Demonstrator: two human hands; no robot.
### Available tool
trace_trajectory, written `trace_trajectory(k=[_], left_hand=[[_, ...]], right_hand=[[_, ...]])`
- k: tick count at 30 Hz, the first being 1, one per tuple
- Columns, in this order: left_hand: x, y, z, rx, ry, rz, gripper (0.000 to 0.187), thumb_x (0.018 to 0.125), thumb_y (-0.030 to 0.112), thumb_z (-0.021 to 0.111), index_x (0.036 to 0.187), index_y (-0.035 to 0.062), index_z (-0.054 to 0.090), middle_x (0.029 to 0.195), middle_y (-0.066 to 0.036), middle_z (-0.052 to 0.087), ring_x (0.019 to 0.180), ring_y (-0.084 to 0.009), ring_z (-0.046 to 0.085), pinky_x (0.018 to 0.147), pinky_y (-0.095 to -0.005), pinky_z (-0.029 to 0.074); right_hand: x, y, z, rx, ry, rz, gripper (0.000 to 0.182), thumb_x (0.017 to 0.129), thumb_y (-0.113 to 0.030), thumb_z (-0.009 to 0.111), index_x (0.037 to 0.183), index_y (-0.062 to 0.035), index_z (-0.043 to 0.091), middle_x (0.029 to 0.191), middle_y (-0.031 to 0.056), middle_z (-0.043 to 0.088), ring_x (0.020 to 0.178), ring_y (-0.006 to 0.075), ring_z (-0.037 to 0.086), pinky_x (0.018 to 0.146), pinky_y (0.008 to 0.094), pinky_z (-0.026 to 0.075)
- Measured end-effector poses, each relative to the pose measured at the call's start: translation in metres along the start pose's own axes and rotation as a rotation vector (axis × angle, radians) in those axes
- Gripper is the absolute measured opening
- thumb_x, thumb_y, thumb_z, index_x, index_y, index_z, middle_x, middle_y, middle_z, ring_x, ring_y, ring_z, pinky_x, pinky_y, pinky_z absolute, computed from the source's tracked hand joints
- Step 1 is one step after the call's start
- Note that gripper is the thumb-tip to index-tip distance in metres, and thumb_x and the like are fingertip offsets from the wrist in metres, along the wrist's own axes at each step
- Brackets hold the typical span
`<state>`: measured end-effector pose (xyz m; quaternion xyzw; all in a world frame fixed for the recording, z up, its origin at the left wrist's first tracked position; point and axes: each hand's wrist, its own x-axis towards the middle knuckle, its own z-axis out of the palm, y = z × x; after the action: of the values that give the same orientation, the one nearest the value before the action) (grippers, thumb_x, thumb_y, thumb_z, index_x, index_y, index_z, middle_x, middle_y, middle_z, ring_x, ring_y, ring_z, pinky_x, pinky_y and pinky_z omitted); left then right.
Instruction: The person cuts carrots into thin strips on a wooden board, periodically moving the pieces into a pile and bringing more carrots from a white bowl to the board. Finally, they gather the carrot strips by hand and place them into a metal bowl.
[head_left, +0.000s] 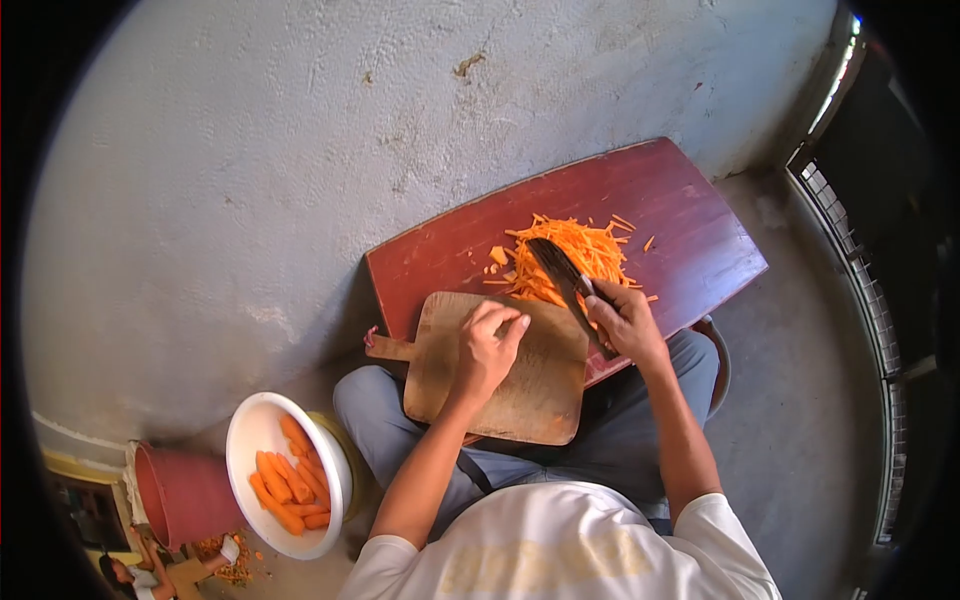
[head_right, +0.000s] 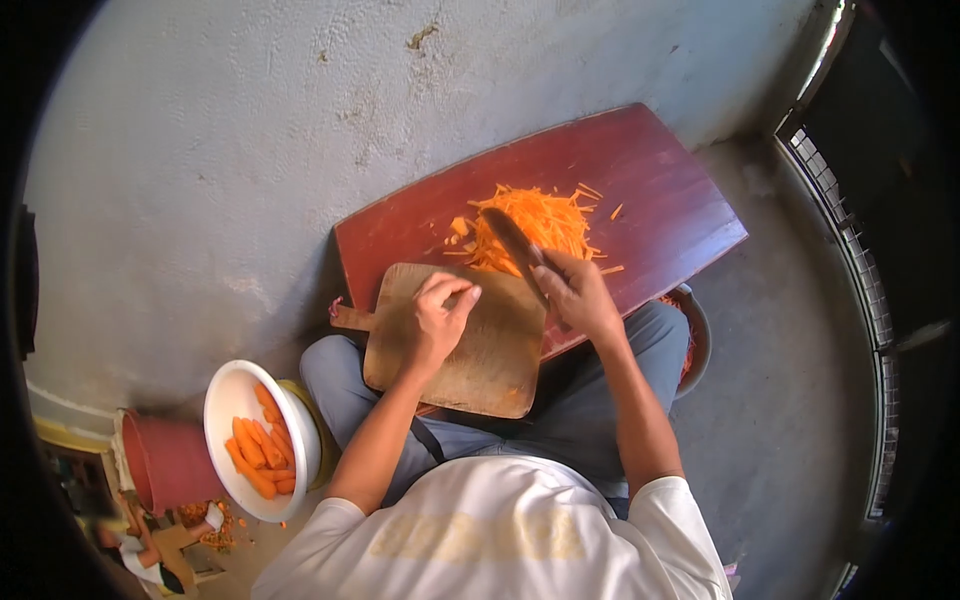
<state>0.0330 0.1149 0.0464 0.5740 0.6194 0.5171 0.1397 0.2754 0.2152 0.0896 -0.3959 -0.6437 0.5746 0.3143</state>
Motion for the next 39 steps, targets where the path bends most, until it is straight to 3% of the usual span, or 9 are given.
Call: trace_trajectory(k=[6, 7, 10, 11, 15, 21, 30, 36, 39], left_hand=[[0.062, -0.041, 0.052, 0.282, -0.004, 0.170, 0.016, 0.096, 0.010, 0.086, 0.102, -0.0034, 0.080, 0.103, -0.019, 0.077, 0.101, -0.0389, 0.075, 0.088, -0.0488, 0.059], [0.067, -0.046, 0.054, 0.321, 0.006, 0.198, 0.015, 0.095, 0.008, 0.086, 0.102, -0.0034, 0.080, 0.103, -0.019, 0.077, 0.101, -0.0389, 0.075, 0.088, -0.0490, 0.059], [0.074, -0.059, 0.047, 0.203, 0.030, 0.042, 0.014, 0.092, 0.007, 0.088, 0.100, -0.0024, 0.081, 0.099, -0.019, 0.076, 0.097, -0.0385, 0.075, 0.086, -0.0492, 0.059], [0.080, -0.064, 0.041, 0.149, 0.071, 0.073, 0.014, 0.091, 0.007, 0.088, 0.100, -0.0010, 0.082, 0.098, -0.018, 0.076, 0.095, -0.0384, 0.075, 0.086, -0.0489, 0.059], [0.117, -0.095, 0.013, 0.386, -0.092, -0.025, 0.027, 0.089, 0.012, 0.090, 0.113, 0.0004, 0.084, 0.113, -0.018, 0.078, 0.113, -0.0385, 0.074, 0.100, -0.0493, 0.059], [0.143, -0.104, 0.015, 0.480, -0.449, 0.024, 0.040, 0.089, 0.015, 0.088, 0.126, 0.0008, 0.084, 0.121, -0.023, 0.076, 0.123, -0.0432, 0.070, 0.110, -0.0511, 0.057], [0.148, -0.126, 0.015, 0.622, -0.458, 0.231, 0.012, 0.092, 0.002, 0.073, 0.101, -0.0050, 0.076, 0.114, -0.029, 0.075, 0.111, -0.0496, 0.072, 0.102, -0.0579, 0.059], [0.138, -0.140, 0.013, 0.444, -0.310, 0.173, 0.028, 0.090, 0.002, 0.079, 0.118, -0.0019, 0.081, 0.120, -0.028, 0.074, 0.110, -0.0486, 0.073, 0.101, -0.0525, 0.061], [0.140, -0.145, 0.021, 0.385, -0.236, 0.056, 0.036, 0.089, 0.002, 0.085, 0.124, -0.0007, 0.083, 0.105, -0.021, 0.078, 0.100, -0.0382, 0.077, 0.091, -0.0476, 0.063]], right_hand=[[-0.015, -0.001, -0.003, 0.112, 0.086, -0.070, 0.039, 0.117, -0.018, 0.066, 0.147, 0.0054, 0.072, 0.081, -0.0029, 0.062, 0.059, 0.0030, 0.054, 0.055, 0.0258, 0.047], [-0.018, -0.008, -0.012, 0.079, 0.081, -0.040, 0.040, 0.115, -0.015, 0.068, 0.149, 0.0073, 0.070, 0.090, 0.0019, 0.073, 0.071, 0.0086, 0.067, 0.064, 0.0287, 0.056], [-0.020, 0.015, -0.005, -0.089, 0.216, -0.409, 0.042, 0.112, -0.010, 0.072, 0.150, 0.0065, 0.069, 0.110, 0.0141, 0.084, 0.097, 0.0154, 0.079, 0.082, 0.0332, 0.063], [-0.031, 0.012, -0.014, -0.201, 0.108, -0.229, 0.048, 0.109, -0.008, 0.077, 0.153, 0.0057, 0.067, 0.126, 0.0121, 0.085, 0.110, 0.0248, 0.081, 0.099, 0.0369, 0.062], [-0.055, 0.007, -0.007, -0.497, 0.028, -0.410, 0.058, 0.094, -0.003, 0.082, 0.151, -0.0006, 0.071, 0.131, 0.0222, 0.081, 0.116, 0.0422, 0.080, 0.099, 0.0442, 0.064], [-0.088, 0.001, 0.015, -0.542, -0.030, -0.415, 0.058, 0.093, -0.004, 0.082, 0.150, -0.0029, 0.073, 0.131, 0.0238, 0.080, 0.112, 0.0450, 0.079, 0.095, 0.0495, 0.065], [-0.097, 0.008, 0.019, -0.667, -0.007, -0.485, 0.055, 0.097, -0.009, 0.080, 0.151, -0.0016, 0.070, 0.136, 0.0201, 0.079, 0.112, 0.0432, 0.078, 0.093, 0.0499, 0.065], [-0.091, 0.009, 0.023, -0.892, -0.004, -0.641, 0.052, 0.095, -0.008, 0.074, 0.145, 0.0022, 0.069, 0.129, 0.0173, 0.077, 0.106, 0.0378, 0.077, 0.087, 0.0485, 0.065], [-0.097, 0.003, 0.025, -0.962, -0.050, -0.591, 0.056, 0.092, -0.007, 0.072, 0.148, 0.0017, 0.067, 0.131, 0.0153, 0.075, 0.107, 0.0366, 0.076, 0.089, 0.0482, 0.065]])
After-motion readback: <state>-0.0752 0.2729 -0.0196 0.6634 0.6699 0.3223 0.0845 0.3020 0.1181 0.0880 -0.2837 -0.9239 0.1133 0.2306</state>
